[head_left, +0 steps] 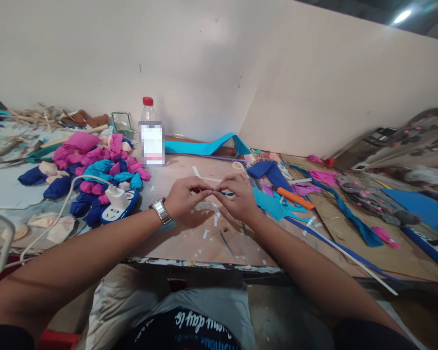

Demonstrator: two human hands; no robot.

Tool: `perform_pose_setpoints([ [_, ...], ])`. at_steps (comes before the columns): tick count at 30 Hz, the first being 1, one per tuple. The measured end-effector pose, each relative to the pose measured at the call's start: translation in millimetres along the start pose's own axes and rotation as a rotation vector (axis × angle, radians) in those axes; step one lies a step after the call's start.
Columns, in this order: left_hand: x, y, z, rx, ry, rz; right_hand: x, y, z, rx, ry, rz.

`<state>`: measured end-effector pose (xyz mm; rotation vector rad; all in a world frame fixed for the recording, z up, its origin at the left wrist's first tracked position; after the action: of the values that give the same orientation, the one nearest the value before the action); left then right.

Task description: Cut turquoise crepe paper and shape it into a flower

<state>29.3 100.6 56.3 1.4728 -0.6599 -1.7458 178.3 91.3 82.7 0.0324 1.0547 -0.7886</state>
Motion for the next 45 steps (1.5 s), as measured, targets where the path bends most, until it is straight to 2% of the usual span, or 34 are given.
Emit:
perform_pose_setpoints([
  [7,0.5,1.2,1.8,-0.025,0.02,0.01,0.3,2.7,-0.1,0.031,0.01,-0.014],
  [12,1.3,-6.3,0.7,-0.007,0.031,0.047,-1.1,0.6,0.4,0.012,0.008,-0.01],
  [18,4.7,-13.1,-7.8,0.024,-0.049,0.052,-1.8,-0.8,0.2,-0.004,-0.015,-0.011],
  [25,4.5,-15.6,-8.5,0.092,-0.082,0.111,-1.1,1.0,0.7,-0.007,-0.005,-0.013],
  [36,-1.3,-11.7,0.2,0.035,-0.02,0.093,-0.7,-0.5,-0.4,-0.038,-0.014,0.006],
  [41,-4.2,-3.9,2.5,-0.025,-0.012,0.014,0.3,-0.8,-1.1,-0.023,-0.02,0.005],
  [45,-5.0,-2.3,2.0,-0.035,-0.022,0.002,0.6,0.1,-1.0,-0.02,-0.018,0.001],
])
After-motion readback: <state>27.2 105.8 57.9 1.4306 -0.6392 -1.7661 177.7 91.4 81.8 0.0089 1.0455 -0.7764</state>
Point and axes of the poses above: each hand's wrist, its own x-axis away from the middle knuckle, its own z-axis out of the back of the hand, y = z × x, the point moved 9 cm from there along -x, towards the middle knuckle, and after that the axes turned 13 degrees about y, right-handed, at the moved point
